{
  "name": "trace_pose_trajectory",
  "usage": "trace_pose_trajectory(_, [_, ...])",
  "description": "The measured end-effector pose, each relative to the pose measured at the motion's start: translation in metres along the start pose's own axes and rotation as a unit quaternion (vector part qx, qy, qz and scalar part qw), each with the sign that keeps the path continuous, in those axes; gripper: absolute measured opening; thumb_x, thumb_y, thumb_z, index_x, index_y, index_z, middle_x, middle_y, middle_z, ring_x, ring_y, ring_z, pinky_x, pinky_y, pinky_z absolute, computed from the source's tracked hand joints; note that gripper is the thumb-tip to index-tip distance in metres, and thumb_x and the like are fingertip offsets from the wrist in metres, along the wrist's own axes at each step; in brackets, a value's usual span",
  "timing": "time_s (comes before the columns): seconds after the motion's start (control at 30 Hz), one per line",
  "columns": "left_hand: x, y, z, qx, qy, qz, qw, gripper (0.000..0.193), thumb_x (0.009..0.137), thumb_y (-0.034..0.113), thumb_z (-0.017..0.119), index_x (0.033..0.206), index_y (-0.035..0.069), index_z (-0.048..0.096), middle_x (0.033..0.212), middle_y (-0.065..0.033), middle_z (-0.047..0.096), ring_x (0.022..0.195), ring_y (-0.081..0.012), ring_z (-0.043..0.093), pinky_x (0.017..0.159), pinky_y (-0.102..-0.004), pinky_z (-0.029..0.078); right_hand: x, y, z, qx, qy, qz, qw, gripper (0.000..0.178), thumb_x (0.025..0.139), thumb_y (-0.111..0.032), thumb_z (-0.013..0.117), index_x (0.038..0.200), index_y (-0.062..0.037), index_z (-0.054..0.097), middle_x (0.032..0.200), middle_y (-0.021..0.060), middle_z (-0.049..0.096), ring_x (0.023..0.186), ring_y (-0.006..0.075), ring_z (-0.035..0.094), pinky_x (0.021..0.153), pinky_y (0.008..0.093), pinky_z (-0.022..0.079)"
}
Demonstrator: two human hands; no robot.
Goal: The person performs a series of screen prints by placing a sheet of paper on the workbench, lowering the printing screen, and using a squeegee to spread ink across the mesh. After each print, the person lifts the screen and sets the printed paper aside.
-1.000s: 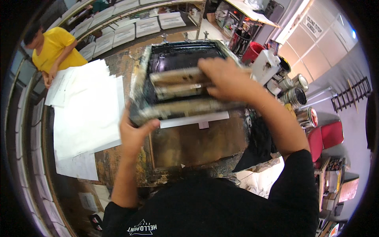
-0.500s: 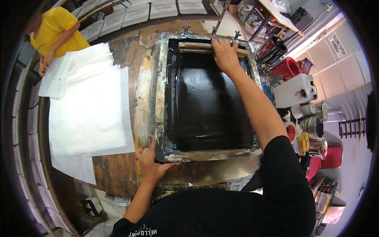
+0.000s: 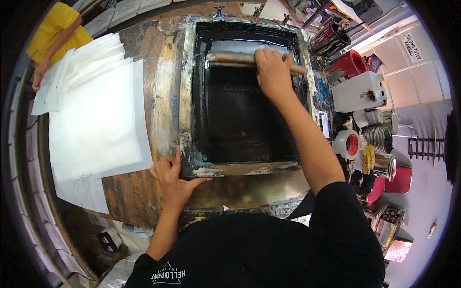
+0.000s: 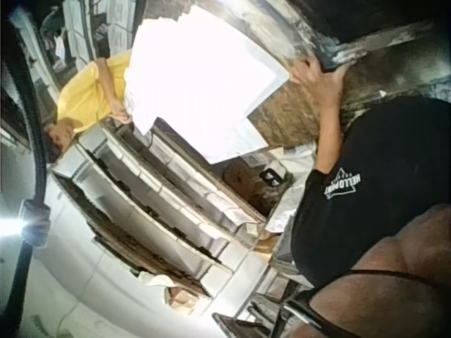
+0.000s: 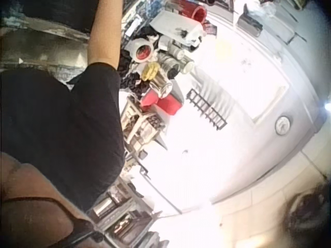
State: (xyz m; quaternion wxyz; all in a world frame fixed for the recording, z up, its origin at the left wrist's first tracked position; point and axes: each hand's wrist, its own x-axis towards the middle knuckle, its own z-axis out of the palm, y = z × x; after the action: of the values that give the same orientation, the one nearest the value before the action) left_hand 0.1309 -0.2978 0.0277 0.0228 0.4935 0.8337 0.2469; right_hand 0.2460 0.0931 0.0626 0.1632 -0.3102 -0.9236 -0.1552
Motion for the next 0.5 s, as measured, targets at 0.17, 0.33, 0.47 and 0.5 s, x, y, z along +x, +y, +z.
trace_pose_trajectory(0.17, [-0.003,-0.002,0.003,-0.009,0.027,0.008,1.0,0.119,0.055,0.072,0.092,0.152,0.01,0.062,0.108,-0.0117,0.056,0.107,-0.0309,0.052,0.1,-0.0478,0.031,-0.093,-0.034,-0.05,0.037,-0.02,-0.015,0.999,0.026,0.087,-0.007,0.066,0.111,-0.0122,0.058,0.104,0.0057,0.059,0.105,0.0269,0.059,0.099,0.0543,0.039])
trace_pose_trajectory(0.33, [-0.002,0.001,0.003,-0.011,0.028,0.008,1.0,0.118,0.055,0.071,0.093,0.15,0.008,0.063,0.112,-0.0112,0.056,0.111,-0.0306,0.052,0.103,-0.048,0.031,-0.167,-0.072,-0.118,0.068,-0.087,0.003,0.994,0.019,0.09,-0.007,0.062,0.108,-0.0121,0.059,0.1,0.0054,0.057,0.102,0.0261,0.058,0.099,0.0539,0.038])
trace_pose_trajectory(0.47, [-0.006,0.004,-0.001,-0.031,0.048,-0.004,0.998,0.108,0.053,0.059,0.1,0.142,0.006,0.069,0.114,-0.011,0.059,0.116,-0.0314,0.053,0.107,-0.0491,0.032,-0.17,-0.072,-0.136,0.071,-0.071,-0.009,0.995,0.017,0.091,-0.005,0.061,0.106,-0.0121,0.059,0.099,0.0059,0.057,0.1,0.0262,0.059,0.097,0.0537,0.04])
trace_pose_trajectory(0.5, [-0.006,0.005,-0.002,-0.034,0.066,0.015,0.997,0.108,0.053,0.058,0.1,0.142,0.006,0.069,0.114,-0.0111,0.059,0.117,-0.0313,0.053,0.108,-0.0489,0.031,-0.169,-0.07,-0.138,0.078,-0.073,-0.012,0.994,0.016,0.091,-0.005,0.061,0.105,-0.0121,0.059,0.099,0.006,0.057,0.1,0.0262,0.059,0.097,0.0537,0.04])
